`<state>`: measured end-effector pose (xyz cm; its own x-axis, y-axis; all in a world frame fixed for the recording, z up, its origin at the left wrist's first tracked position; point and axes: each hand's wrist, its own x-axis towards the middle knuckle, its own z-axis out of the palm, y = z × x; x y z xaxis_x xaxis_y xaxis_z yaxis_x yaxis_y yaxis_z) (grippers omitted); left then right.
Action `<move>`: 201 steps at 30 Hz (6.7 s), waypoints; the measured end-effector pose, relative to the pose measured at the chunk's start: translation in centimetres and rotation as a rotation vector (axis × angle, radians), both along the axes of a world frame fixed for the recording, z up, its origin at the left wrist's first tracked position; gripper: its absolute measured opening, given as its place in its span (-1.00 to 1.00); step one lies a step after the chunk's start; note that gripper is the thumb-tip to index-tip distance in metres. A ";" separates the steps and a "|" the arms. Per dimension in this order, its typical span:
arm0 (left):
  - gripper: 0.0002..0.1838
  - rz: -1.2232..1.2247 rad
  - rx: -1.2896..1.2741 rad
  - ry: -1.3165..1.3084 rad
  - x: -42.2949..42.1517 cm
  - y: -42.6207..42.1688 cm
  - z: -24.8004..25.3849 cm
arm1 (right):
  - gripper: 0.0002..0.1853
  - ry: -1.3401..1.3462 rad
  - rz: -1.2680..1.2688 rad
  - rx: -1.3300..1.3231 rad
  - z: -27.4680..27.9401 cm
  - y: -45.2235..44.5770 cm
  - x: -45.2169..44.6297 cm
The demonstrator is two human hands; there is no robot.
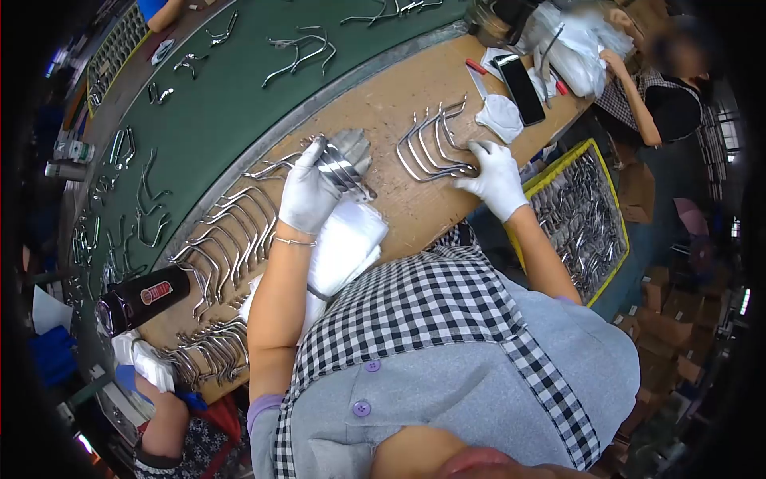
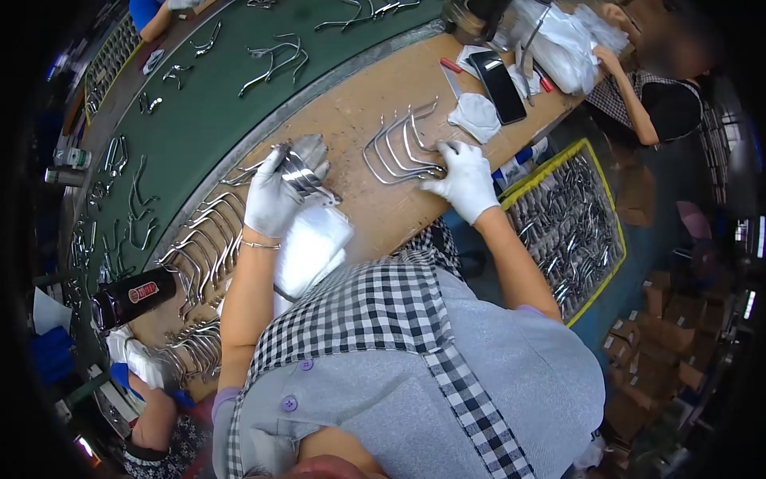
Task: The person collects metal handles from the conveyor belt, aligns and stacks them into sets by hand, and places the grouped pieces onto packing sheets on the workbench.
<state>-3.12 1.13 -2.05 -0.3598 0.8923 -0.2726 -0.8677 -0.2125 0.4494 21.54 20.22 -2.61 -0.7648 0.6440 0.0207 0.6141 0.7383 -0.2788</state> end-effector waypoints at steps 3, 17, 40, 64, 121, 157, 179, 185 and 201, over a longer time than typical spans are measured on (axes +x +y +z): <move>-0.57 -0.065 0.021 -0.130 0.0 0.0 -0.5 | -0.22 -0.016 0.016 0.053 0.1 -0.3 -1.4; -0.41 -0.101 -0.010 0.055 0.4 -0.1 -0.3 | -0.71 -0.184 0.301 -0.065 -1.4 1.9 -5.3; -0.40 -0.097 -0.069 -0.025 0.6 0.2 -0.7 | -0.63 0.101 0.109 -1.159 0.7 -5.7 -10.2; -0.56 -0.258 -0.279 0.733 3.8 0.8 -0.6 | -0.85 0.834 0.516 -1.594 -3.2 -6.5 -8.6; -0.63 0.698 -0.589 0.821 12.7 -19.2 0.3 | -0.66 -0.277 0.178 -0.480 -26.0 0.9 3.1; -0.58 1.034 -0.456 0.696 11.5 -19.3 -0.3 | -0.66 -0.423 0.169 -0.473 -20.3 2.8 2.9; -0.59 1.095 -0.618 0.645 16.0 -25.4 2.4 | -0.65 -0.390 0.857 -0.465 -22.8 -11.8 -16.4; -0.61 1.578 -0.680 0.401 19.5 -30.8 -2.2 | -0.65 -0.378 1.059 -0.449 -21.6 -22.9 -23.0; -0.67 1.514 -0.546 0.364 14.5 -28.3 -2.3 | -0.65 -0.466 0.814 -0.375 -13.9 -9.1 -13.2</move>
